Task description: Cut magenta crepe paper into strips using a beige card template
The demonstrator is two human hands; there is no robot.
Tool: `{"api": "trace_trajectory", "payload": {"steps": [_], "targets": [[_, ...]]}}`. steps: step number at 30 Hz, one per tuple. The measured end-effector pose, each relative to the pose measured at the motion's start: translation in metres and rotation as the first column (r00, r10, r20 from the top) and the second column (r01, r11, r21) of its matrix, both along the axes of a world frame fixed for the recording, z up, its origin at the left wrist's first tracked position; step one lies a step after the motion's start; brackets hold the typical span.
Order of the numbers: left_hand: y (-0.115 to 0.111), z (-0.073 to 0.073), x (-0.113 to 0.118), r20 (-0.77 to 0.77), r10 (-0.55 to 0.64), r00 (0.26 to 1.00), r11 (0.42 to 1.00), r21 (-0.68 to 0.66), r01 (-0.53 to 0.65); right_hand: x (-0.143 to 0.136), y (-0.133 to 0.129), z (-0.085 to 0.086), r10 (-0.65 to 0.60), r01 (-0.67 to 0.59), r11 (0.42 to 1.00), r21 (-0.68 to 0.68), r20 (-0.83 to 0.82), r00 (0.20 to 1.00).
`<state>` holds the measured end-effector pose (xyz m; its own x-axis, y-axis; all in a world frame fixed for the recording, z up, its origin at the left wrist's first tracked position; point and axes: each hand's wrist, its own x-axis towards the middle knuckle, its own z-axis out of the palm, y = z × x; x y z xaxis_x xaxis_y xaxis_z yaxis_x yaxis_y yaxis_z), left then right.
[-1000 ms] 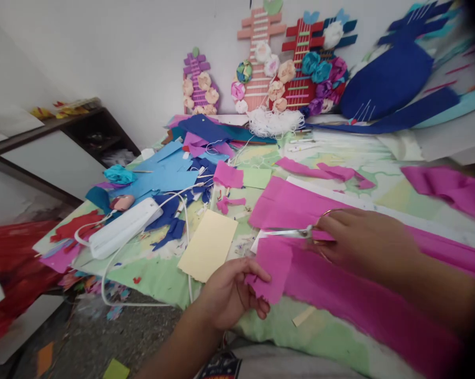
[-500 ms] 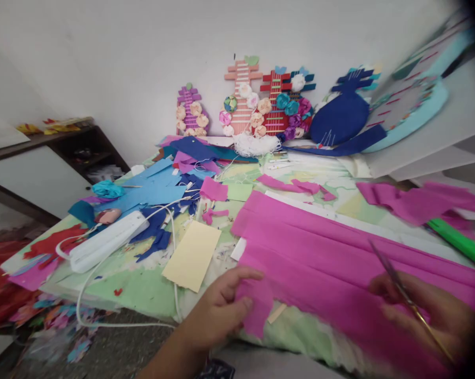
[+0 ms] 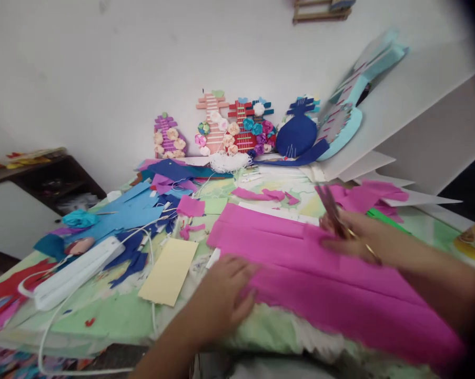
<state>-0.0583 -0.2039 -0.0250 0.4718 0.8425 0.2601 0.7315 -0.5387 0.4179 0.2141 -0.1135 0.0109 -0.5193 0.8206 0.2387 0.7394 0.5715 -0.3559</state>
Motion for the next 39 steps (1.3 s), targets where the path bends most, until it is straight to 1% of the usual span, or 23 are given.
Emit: {"api": "trace_trajectory", "payload": {"steps": [1,2,3,4,5,6,7,8,9,10,11,12,13,15,17,19,21,24,26,30,35,37,39], "targets": [[0.005,-0.002,-0.006,-0.115,0.063,0.991,0.998,0.039,-0.058,0.003,0.025,0.009,0.025,-0.024,1.000,-0.019,0.100,0.995],[0.010,-0.004,-0.012,-0.202,0.111,0.973,0.993,0.052,-0.102,0.003,0.048,0.015,-0.056,0.045,0.997,0.058,0.191,0.980],[0.014,-0.007,-0.016,-0.266,0.127,0.956,0.992,0.044,-0.119,0.003,0.069,0.018,-0.201,0.158,0.973,0.169,0.279,0.939],[0.016,-0.011,-0.019,-0.313,0.120,0.942,0.993,0.014,-0.121,0.001,0.085,0.018,-0.251,0.193,0.958,0.214,0.293,0.923],[0.017,-0.016,-0.020,-0.351,0.088,0.932,0.994,-0.035,-0.107,-0.002,0.095,0.016,-0.257,0.189,0.951,0.243,0.289,0.922],[0.016,-0.020,-0.021,-0.373,0.047,0.926,0.993,-0.086,-0.086,-0.006,0.101,0.012,-0.266,0.182,0.939,0.292,0.282,0.922],[0.015,-0.024,-0.020,-0.388,0.020,0.922,0.989,-0.126,-0.075,-0.010,0.101,0.006,-0.287,0.188,0.923,0.337,0.274,0.918],[0.013,-0.027,-0.019,-0.398,0.010,0.918,0.986,-0.150,-0.076,-0.015,0.097,-0.001,-0.303,0.199,0.916,0.348,0.274,0.913],[0.011,-0.030,-0.017,-0.404,0.011,0.915,0.983,-0.163,-0.084,-0.021,0.089,-0.008,-0.313,0.215,0.920,0.327,0.284,0.906],[0.010,-0.031,-0.016,-0.409,0.020,0.913,0.981,-0.166,-0.096,-0.027,0.079,-0.016,-0.304,0.223,0.935,0.277,0.298,0.905],[0.010,-0.030,-0.015,-0.411,0.027,0.911,0.980,-0.168,-0.105,-0.033,0.068,-0.024,-0.272,0.220,0.954,0.203,0.287,0.918],[0.010,-0.029,-0.014,-0.410,0.023,0.912,0.979,-0.176,-0.104,-0.040,0.057,-0.033,-0.207,0.176,0.975,0.133,0.281,0.937],[0.011,-0.028,-0.014,-0.409,0.015,0.913,0.977,-0.187,-0.100,-0.045,0.048,-0.041,-0.169,0.146,0.984,0.103,0.273,0.947],[0.014,-0.024,-0.016,-0.404,0.013,0.915,0.972,-0.211,-0.107,-0.052,0.035,-0.056,-0.108,0.070,0.987,0.145,0.275,0.955],[0.018,-0.022,-0.019,-0.395,0.087,0.915,0.960,-0.211,-0.182,-0.052,0.032,-0.067,-0.117,0.075,0.983,0.167,0.261,0.958],[0.022,-0.024,-0.023,-0.378,0.219,0.899,0.936,-0.179,-0.304,-0.047,0.037,-0.072,-0.143,0.111,0.984,0.138,0.247,0.958],[0.026,-0.026,-0.026,-0.371,0.300,0.879,0.914,-0.154,-0.376,-0.040,0.045,-0.073,-0.162,0.142,0.985,0.095,0.247,0.955],[0.027,-0.029,-0.025,-0.407,0.286,0.867,0.917,-0.145,-0.371,-0.033,0.056,-0.070,-0.173,0.163,0.985,0.059,0.259,0.950],[0.024,-0.029,-0.020,-0.438,0.275,0.856,0.920,-0.139,-0.367,-0.032,0.060,-0.068,-0.158,0.153,0.987,0.039,0.267,0.951],[0.007,-0.027,-0.006,-0.456,0.304,0.837,0.920,-0.088,-0.382,-0.028,0.069,-0.067,-0.110,0.115,0.993,-0.002,0.284,0.952],[-0.015,-0.032,0.005,-0.334,0.255,0.908,0.965,0.029,-0.261,-0.013,0.080,-0.068,-0.024,0.039,0.998,-0.040,0.327,0.945],[-0.018,-0.036,0.006,-0.289,0.284,0.914,0.959,0.088,-0.270,-0.009,0.077,-0.063,-0.012,0.019,1.000,-0.020,0.319,0.948],[-0.018,-0.040,0.007,-0.251,0.321,0.913,0.945,0.152,-0.290,-0.009,0.068,-0.057,-0.015,0.018,1.000,-0.006,0.293,0.956]]}}
